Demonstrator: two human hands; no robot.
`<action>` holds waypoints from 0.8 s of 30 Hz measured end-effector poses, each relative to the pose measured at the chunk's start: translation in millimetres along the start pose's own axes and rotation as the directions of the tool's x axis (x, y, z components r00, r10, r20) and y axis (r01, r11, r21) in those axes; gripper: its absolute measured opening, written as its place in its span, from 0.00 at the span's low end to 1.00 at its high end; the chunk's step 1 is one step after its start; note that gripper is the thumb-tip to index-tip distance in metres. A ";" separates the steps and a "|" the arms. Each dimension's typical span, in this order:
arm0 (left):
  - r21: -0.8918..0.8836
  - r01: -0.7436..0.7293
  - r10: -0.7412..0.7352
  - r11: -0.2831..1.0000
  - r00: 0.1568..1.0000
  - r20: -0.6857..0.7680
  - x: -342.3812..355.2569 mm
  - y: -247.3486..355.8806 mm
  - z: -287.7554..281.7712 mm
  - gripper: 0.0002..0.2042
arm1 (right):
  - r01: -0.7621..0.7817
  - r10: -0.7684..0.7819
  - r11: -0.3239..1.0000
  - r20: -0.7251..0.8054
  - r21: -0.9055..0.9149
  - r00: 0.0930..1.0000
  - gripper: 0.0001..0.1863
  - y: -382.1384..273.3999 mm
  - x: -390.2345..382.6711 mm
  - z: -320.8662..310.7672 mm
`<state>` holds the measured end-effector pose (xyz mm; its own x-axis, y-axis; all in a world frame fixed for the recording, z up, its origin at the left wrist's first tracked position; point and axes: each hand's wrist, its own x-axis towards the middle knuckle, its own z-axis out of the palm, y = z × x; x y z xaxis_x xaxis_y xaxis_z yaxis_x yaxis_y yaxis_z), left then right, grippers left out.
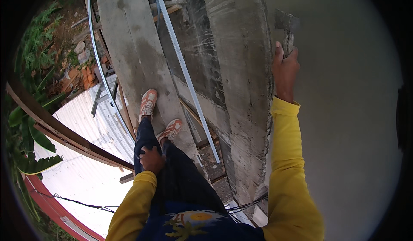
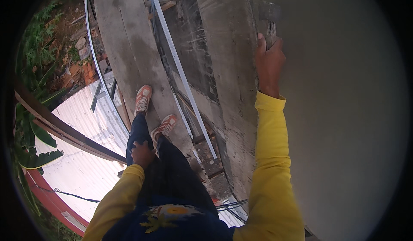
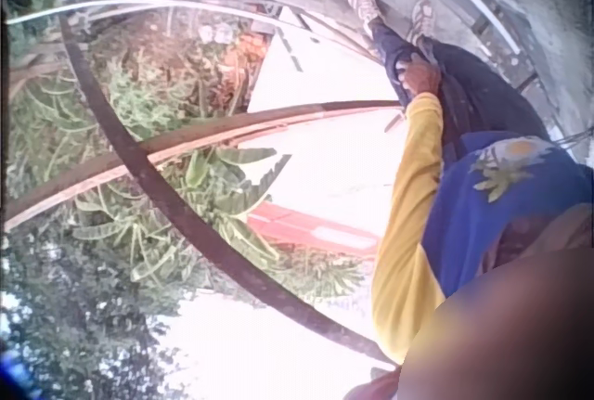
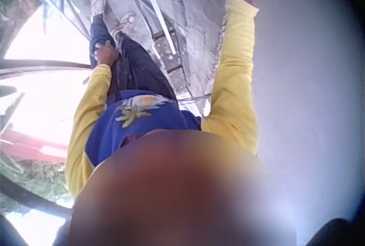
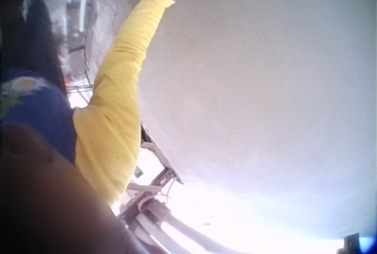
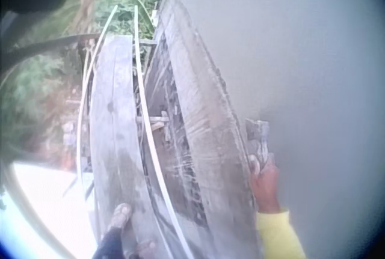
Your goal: The person applies and smooths wet cement onto a vertical wall using a trowel. They then position and press a long metal trim strip along the wall edge to create a straight finish line.
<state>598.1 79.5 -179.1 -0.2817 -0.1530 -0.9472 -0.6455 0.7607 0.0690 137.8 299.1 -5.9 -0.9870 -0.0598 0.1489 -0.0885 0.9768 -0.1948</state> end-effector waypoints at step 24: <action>-0.066 -0.001 0.003 0.998 0.999 0.032 9.0 -0.5 -17.1 0.31 | 0.090 -0.087 0.993 0.035 -0.080 0.996 0.27 -25.7 79.8 19.6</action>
<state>583.8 67.0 -182.3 -0.2606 -0.1307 -0.9565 -0.6907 0.7175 0.0901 58.7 265.2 -8.0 -0.9796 -0.1520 0.1313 -0.1660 0.9808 -0.1026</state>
